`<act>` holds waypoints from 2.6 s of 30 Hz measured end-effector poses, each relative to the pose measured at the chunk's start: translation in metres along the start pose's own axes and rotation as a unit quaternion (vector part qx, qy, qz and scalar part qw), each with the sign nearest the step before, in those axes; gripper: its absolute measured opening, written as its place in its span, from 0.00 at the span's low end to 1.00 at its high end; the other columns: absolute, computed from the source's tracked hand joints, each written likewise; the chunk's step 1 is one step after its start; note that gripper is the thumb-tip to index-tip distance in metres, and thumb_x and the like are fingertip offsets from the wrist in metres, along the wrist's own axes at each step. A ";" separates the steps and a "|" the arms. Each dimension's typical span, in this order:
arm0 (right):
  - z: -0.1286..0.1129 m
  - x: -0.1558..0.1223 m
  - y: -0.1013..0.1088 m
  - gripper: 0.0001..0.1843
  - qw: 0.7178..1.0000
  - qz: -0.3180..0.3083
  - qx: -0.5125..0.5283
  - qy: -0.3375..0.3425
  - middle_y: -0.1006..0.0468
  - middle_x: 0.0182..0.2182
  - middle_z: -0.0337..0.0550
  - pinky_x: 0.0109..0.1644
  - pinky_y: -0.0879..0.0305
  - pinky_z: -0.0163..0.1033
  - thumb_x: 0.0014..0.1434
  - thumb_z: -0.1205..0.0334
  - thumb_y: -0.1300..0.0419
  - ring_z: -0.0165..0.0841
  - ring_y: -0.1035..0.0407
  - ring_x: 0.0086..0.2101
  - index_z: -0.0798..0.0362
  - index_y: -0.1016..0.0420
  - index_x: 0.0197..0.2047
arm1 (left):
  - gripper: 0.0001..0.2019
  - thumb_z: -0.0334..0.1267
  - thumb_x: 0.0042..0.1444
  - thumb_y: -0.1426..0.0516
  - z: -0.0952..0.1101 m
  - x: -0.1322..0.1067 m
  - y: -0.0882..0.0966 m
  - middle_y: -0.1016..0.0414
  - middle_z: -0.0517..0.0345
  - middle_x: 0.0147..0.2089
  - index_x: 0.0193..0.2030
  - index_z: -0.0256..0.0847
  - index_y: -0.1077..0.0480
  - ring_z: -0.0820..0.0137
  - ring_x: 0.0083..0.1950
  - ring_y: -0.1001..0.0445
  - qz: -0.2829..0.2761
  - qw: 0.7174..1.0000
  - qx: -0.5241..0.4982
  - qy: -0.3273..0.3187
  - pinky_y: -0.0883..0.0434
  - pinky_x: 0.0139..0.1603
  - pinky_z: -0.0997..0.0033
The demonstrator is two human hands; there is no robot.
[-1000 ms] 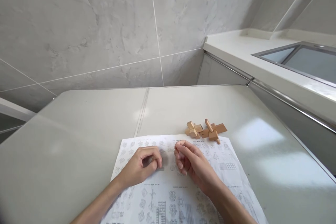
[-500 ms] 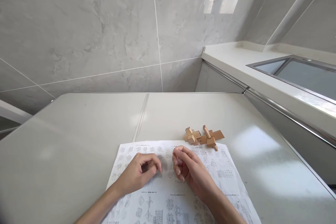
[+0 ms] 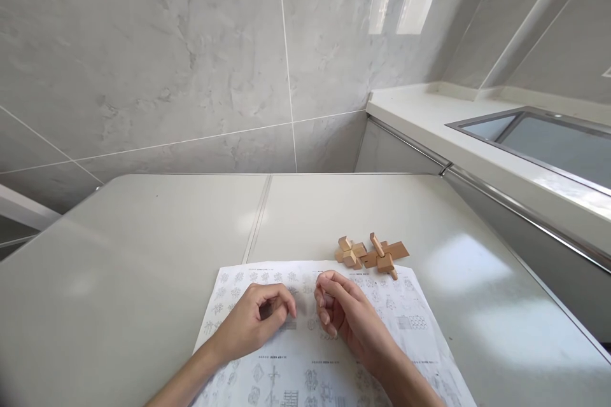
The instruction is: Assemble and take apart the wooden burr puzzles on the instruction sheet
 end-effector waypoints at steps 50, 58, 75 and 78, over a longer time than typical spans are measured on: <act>0.011 0.010 0.003 0.20 0.999 -0.030 0.011 -0.013 0.32 0.19 0.34 0.21 0.48 0.30 0.63 0.49 0.33 0.24 0.45 0.19 0.52 0.32 0.27 | 0.09 0.28 0.60 0.45 -0.003 -0.001 0.001 0.42 0.68 0.20 0.34 0.38 0.24 0.76 0.23 0.46 0.002 1.000 0.008 0.000 0.48 0.25 0.74; 0.006 0.010 -0.002 0.22 0.999 -0.034 0.009 -0.016 0.33 0.17 0.34 0.20 0.49 0.29 0.59 0.48 0.31 0.24 0.45 0.18 0.53 0.33 0.26 | 0.09 0.30 0.61 0.45 -0.001 0.001 0.002 0.42 0.67 0.20 0.33 0.38 0.24 0.75 0.24 0.45 0.004 1.000 0.029 -0.001 0.47 0.26 0.74; 0.004 0.010 -0.002 0.21 1.000 -0.022 -0.001 -0.015 0.33 0.18 0.34 0.21 0.48 0.29 0.59 0.47 0.31 0.24 0.45 0.19 0.53 0.32 0.26 | 0.08 0.31 0.60 0.45 0.000 0.000 0.002 0.43 0.67 0.20 0.33 0.39 0.25 0.75 0.24 0.45 0.008 1.000 0.027 -0.001 0.47 0.27 0.73; 0.004 0.010 -0.002 0.20 1.000 -0.021 -0.001 -0.013 0.32 0.19 0.35 0.21 0.47 0.29 0.60 0.49 0.32 0.24 0.44 0.19 0.53 0.32 0.26 | 0.08 0.31 0.60 0.45 0.001 0.001 0.003 0.43 0.68 0.20 0.33 0.39 0.25 0.75 0.24 0.45 0.010 1.000 0.026 0.002 0.47 0.27 0.73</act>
Point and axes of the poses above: each hand's wrist, its own x-axis towards the middle knuckle, its own y-axis out of the back of the hand, z = x × y, the point moved 5 cm from there along x, towards the middle knuckle
